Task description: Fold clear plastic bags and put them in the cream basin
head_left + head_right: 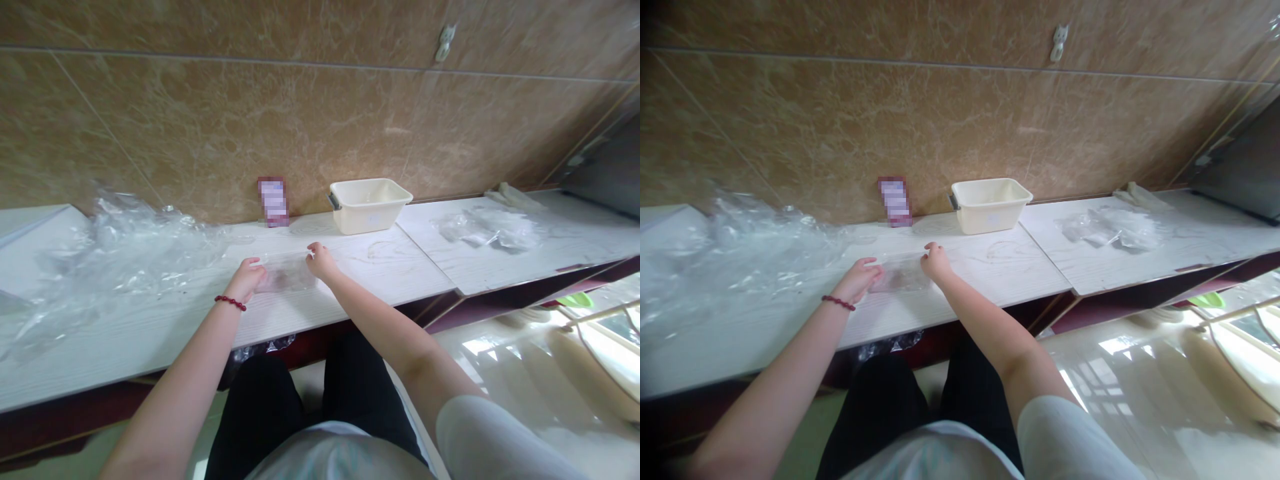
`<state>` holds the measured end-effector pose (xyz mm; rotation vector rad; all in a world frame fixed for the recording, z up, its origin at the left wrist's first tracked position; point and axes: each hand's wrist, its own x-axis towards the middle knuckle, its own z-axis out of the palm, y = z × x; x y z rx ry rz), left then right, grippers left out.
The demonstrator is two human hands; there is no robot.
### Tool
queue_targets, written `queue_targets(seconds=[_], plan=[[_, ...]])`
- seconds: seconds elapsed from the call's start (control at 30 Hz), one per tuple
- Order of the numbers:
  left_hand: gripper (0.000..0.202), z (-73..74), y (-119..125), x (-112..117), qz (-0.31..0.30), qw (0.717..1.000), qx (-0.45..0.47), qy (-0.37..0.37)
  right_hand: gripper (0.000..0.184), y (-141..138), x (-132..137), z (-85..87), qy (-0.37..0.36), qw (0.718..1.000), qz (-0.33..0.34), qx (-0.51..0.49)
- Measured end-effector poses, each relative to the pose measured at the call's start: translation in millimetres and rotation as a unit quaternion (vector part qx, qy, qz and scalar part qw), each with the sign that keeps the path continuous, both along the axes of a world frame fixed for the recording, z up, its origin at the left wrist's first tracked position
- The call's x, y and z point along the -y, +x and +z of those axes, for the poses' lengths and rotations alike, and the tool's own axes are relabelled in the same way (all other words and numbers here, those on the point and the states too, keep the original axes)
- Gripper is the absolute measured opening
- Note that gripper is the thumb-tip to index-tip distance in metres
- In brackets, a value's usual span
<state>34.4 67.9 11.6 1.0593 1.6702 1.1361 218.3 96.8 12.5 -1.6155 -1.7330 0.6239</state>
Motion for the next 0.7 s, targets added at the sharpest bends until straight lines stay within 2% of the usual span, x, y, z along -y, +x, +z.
queue_targets(seconds=[0.2,0.4,0.53,0.6,0.7], plan=[[0.04,2.2,5,-3,0.01,0.999,0.047,0.011,0.026,1,-12,-7.1,-0.041,0.997,-0.024,-0.064],[0.041,0.1,2,-3,0.025,0.997,0.066,0.024,0.025,4,-16,-15.3,-0.044,0.994,-0.032,-0.096],[0.041,5.4,2,-6,0.052,0.995,0.077,0.021,0.024,5,-16,-12.9,-0.027,0.992,-0.055,-0.11],[0.035,9.7,0,-10,0.056,0.994,0.09,0.012,0.022,6,-16,-9.4,-0.023,0.99,-0.074,-0.121],[0.016,16.0,-2,-18,0.03,0.992,0.118,-0.021,0.021,8,-19,-6.1,-0.045,0.984,-0.08,-0.151]])
